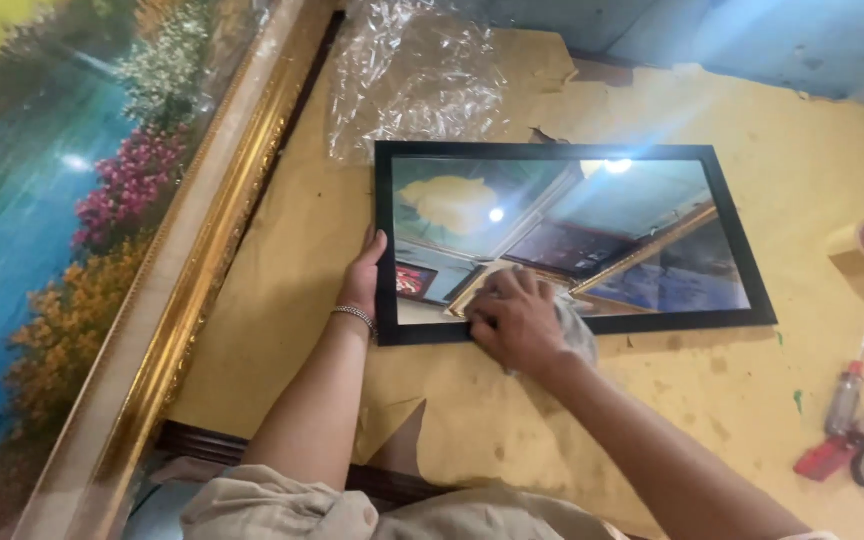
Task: The person is cleaning the surface of a framed mirror using a cloth.
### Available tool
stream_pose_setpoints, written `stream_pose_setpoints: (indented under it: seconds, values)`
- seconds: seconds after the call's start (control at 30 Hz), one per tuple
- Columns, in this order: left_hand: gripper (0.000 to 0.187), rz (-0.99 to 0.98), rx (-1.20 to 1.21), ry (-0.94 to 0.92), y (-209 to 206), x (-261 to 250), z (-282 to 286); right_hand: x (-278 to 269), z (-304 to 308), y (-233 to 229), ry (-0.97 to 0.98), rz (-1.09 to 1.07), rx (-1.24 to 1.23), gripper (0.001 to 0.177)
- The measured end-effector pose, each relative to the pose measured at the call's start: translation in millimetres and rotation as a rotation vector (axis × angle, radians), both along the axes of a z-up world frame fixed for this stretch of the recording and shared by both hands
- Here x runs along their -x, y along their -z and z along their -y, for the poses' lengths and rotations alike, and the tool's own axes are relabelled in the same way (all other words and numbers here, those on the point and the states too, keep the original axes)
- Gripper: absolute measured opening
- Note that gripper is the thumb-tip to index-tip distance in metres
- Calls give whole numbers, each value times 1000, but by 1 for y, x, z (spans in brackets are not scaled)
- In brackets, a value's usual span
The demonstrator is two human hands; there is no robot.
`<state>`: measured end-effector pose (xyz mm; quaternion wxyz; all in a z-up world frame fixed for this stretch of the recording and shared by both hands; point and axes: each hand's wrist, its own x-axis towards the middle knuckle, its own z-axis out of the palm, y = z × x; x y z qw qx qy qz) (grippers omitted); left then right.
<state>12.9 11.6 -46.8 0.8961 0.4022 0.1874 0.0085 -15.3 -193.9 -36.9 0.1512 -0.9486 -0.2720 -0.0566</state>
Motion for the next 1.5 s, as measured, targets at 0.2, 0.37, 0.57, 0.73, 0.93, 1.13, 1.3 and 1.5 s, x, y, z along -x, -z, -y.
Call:
stream_pose_setpoints:
  seconds: [0.2,0.37,0.57,0.73,0.93,1.13,1.3,1.5]
  values:
    - [55,-39,1,21,32,-6,-5,-4,155,10,341,206,275,14]
    - [56,-63,-21,43,47,-11,-10,-36,223,62,844,43,218,21]
    - [58,-117,-53,55,52,-18,-17,-52,46,71,535,100,-161,10]
    - [56,-157,-23,58,36,-14,-11,-34,3,19,266,51,-256,4]
    - [58,-201,-31,64,-42,8,18,-67,162,44,627,186,-164,8]
    - [61,-187,-76,63,14,-13,-3,-53,105,32,608,219,-223,5]
    - [58,-210,-97,66,-16,2,7,-48,122,27,524,191,-33,7]
    - [60,-188,-72,70,-30,9,11,-79,218,53,1084,-33,103,16]
